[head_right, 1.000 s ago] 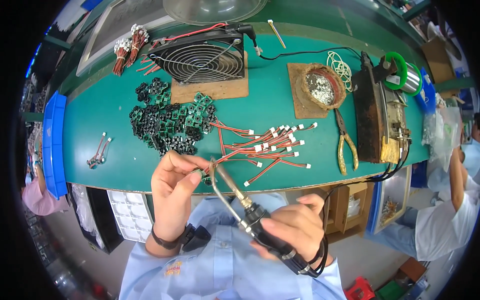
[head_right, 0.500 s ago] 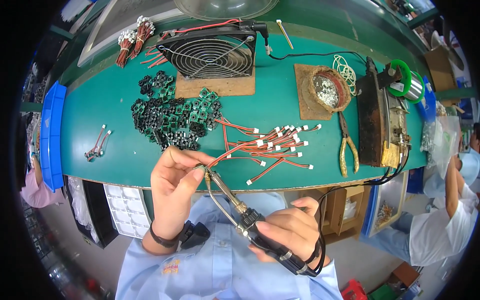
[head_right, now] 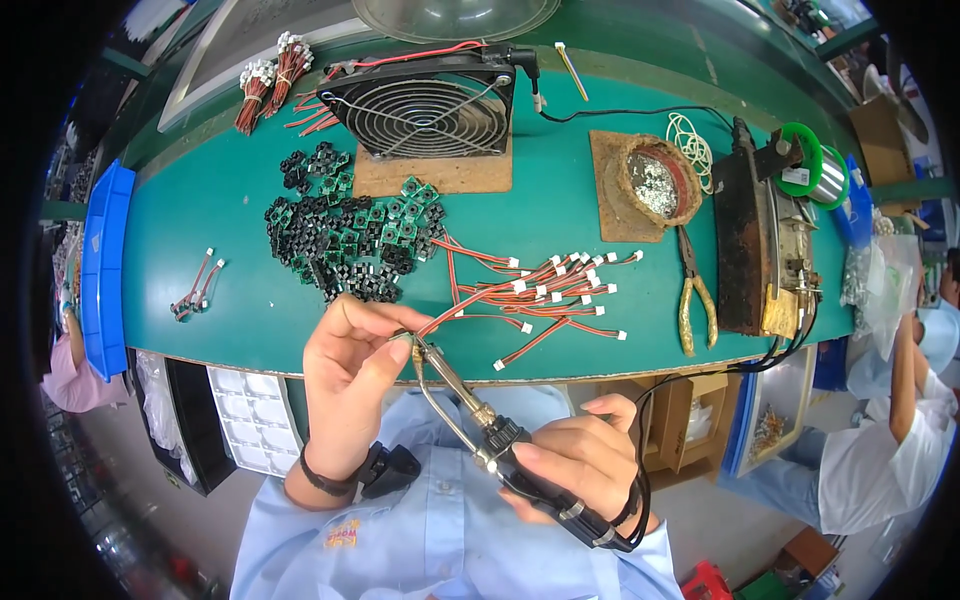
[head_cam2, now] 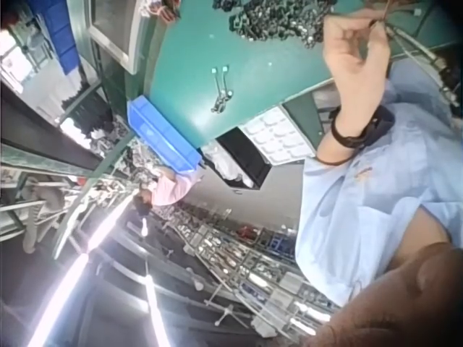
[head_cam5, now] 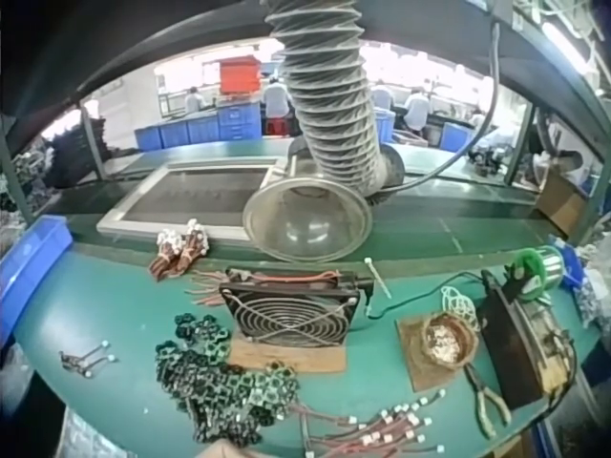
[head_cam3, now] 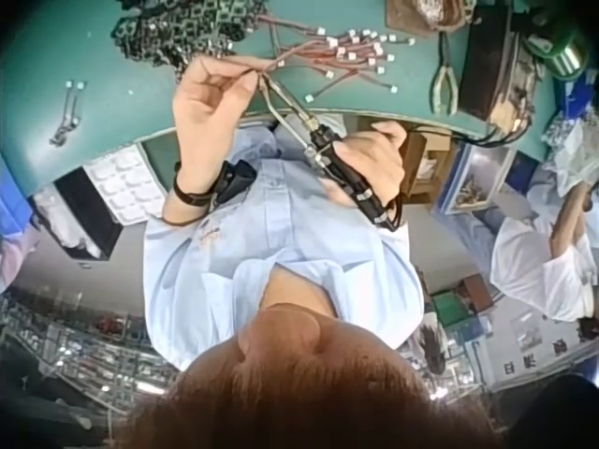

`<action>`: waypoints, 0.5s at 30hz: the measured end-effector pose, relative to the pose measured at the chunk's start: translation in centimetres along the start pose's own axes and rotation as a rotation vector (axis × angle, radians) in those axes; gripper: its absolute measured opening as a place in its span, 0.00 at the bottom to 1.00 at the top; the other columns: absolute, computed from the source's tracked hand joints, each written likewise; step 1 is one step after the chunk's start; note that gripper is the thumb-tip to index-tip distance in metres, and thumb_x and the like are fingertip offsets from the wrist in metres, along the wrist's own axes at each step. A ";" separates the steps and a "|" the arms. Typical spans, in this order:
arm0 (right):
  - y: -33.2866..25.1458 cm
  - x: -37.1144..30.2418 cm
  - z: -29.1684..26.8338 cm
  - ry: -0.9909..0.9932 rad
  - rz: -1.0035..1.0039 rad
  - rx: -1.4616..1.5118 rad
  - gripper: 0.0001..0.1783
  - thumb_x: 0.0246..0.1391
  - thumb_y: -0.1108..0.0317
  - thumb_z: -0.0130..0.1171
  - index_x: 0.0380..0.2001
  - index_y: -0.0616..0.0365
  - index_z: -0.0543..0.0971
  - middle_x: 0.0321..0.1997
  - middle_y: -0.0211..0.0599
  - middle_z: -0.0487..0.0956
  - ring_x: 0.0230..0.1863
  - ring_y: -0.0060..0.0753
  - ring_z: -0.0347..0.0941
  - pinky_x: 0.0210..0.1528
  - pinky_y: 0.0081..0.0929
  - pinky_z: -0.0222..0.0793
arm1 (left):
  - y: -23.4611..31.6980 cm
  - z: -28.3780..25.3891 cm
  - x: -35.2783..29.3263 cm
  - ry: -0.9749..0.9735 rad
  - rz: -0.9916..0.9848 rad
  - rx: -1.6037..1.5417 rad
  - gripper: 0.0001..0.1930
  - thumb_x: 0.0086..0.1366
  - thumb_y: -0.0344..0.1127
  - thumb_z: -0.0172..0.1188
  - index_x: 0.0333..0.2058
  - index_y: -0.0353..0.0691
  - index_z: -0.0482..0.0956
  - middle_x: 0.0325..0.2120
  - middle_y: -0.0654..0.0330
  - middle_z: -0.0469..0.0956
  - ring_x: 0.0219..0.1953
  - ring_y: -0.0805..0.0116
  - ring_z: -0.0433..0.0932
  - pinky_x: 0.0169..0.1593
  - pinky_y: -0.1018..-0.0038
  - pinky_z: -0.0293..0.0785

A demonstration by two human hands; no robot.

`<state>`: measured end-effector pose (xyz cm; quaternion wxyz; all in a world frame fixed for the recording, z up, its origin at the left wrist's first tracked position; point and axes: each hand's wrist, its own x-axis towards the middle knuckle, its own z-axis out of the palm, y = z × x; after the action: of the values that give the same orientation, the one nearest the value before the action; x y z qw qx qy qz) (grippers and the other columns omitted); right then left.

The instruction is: Manually assemble electronic components by connecting wires to circuit boards using a specialized tool.

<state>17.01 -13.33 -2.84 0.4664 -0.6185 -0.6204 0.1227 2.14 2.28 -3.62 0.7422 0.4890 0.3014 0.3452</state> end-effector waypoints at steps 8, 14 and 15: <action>0.0 -0.1 0.0 -0.003 -0.009 -0.006 0.26 0.28 0.64 0.71 0.37 0.49 0.76 0.26 0.24 0.76 0.26 0.24 0.73 0.46 0.31 0.54 | 0.2 0.1 0.0 0.013 -0.009 -0.003 0.07 0.56 0.19 0.53 0.31 0.36 0.65 0.36 0.49 0.76 0.40 0.73 0.74 0.43 0.77 0.67; 0.0 -0.3 0.1 -0.001 -0.003 -0.005 0.26 0.28 0.63 0.71 0.37 0.49 0.76 0.26 0.24 0.76 0.26 0.24 0.73 0.46 0.31 0.54 | 0.3 0.2 0.1 0.020 -0.011 -0.024 0.07 0.56 0.18 0.53 0.31 0.35 0.65 0.36 0.49 0.76 0.41 0.71 0.74 0.44 0.76 0.67; 0.0 -0.4 0.1 0.007 -0.007 -0.004 0.26 0.28 0.63 0.71 0.37 0.49 0.76 0.26 0.24 0.76 0.26 0.24 0.73 0.46 0.31 0.54 | 0.2 0.2 0.0 0.019 -0.005 -0.024 0.07 0.56 0.18 0.52 0.31 0.35 0.65 0.36 0.48 0.76 0.41 0.70 0.74 0.45 0.75 0.67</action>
<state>16.83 -13.59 -3.06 0.4678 -0.6178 -0.6210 0.1179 2.24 2.30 -3.38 0.7459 0.4761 0.3056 0.3516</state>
